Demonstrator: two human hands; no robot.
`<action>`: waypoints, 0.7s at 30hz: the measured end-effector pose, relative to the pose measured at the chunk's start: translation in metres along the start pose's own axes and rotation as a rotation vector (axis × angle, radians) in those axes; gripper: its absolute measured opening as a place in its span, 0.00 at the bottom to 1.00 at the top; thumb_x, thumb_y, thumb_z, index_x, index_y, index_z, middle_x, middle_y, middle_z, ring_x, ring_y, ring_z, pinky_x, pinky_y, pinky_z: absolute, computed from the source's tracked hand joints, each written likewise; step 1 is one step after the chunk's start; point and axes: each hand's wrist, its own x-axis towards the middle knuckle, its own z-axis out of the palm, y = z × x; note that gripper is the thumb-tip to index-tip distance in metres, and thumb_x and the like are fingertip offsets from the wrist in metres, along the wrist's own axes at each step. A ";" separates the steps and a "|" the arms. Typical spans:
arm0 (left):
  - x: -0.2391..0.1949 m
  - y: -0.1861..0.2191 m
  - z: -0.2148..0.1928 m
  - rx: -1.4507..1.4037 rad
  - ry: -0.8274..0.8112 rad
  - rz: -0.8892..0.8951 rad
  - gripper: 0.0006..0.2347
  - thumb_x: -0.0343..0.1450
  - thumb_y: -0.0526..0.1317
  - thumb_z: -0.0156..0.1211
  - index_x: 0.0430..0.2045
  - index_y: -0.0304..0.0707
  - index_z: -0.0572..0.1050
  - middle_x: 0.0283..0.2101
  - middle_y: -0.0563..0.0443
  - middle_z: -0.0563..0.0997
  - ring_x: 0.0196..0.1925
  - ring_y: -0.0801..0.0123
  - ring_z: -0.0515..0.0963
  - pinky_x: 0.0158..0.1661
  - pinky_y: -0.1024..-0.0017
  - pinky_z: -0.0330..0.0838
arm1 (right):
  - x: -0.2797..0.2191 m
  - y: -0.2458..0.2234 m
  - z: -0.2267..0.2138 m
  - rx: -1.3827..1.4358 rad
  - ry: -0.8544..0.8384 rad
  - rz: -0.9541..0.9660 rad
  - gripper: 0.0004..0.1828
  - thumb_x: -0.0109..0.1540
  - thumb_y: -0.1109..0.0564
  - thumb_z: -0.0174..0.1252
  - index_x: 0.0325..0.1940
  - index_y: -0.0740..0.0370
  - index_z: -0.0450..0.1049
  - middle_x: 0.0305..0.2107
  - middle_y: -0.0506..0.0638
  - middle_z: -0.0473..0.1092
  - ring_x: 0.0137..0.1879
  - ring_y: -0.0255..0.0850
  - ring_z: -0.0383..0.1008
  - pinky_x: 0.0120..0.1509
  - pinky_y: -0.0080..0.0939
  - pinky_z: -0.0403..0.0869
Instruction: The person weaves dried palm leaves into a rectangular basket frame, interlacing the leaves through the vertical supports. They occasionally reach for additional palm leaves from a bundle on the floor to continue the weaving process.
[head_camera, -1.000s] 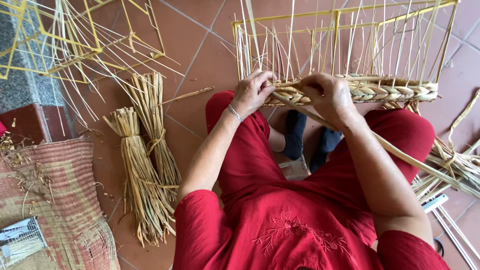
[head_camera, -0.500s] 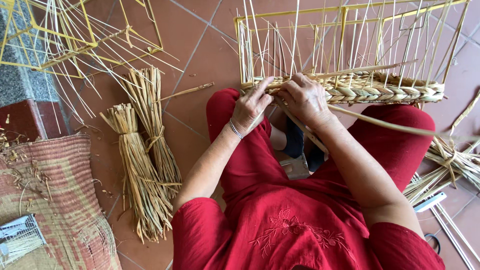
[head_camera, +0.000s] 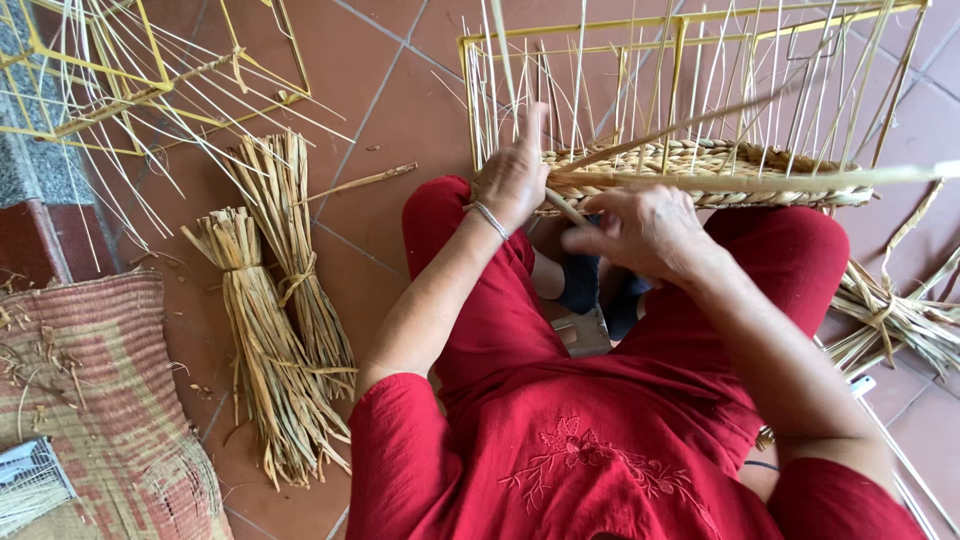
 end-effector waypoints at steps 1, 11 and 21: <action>0.000 -0.001 0.009 0.123 0.001 0.102 0.22 0.66 0.21 0.57 0.54 0.36 0.65 0.38 0.38 0.74 0.30 0.57 0.80 0.25 0.67 0.78 | -0.004 0.001 -0.006 0.018 -0.181 0.073 0.24 0.51 0.38 0.70 0.39 0.57 0.81 0.21 0.49 0.76 0.29 0.51 0.77 0.36 0.57 0.73; 0.008 -0.010 -0.021 -0.566 -0.464 0.064 0.15 0.67 0.30 0.45 0.44 0.37 0.77 0.42 0.55 0.77 0.28 0.75 0.80 0.32 0.73 0.79 | 0.028 0.007 -0.047 -0.404 0.205 -0.124 0.12 0.69 0.52 0.60 0.34 0.59 0.78 0.34 0.52 0.76 0.38 0.42 0.73 0.35 0.41 0.72; 0.003 0.018 -0.032 -0.389 -0.376 0.046 0.09 0.69 0.44 0.63 0.33 0.39 0.81 0.28 0.55 0.80 0.29 0.76 0.77 0.33 0.72 0.73 | 0.072 0.034 -0.035 -0.613 -0.334 -0.018 0.09 0.70 0.58 0.51 0.40 0.62 0.76 0.25 0.52 0.74 0.35 0.45 0.74 0.45 0.51 0.75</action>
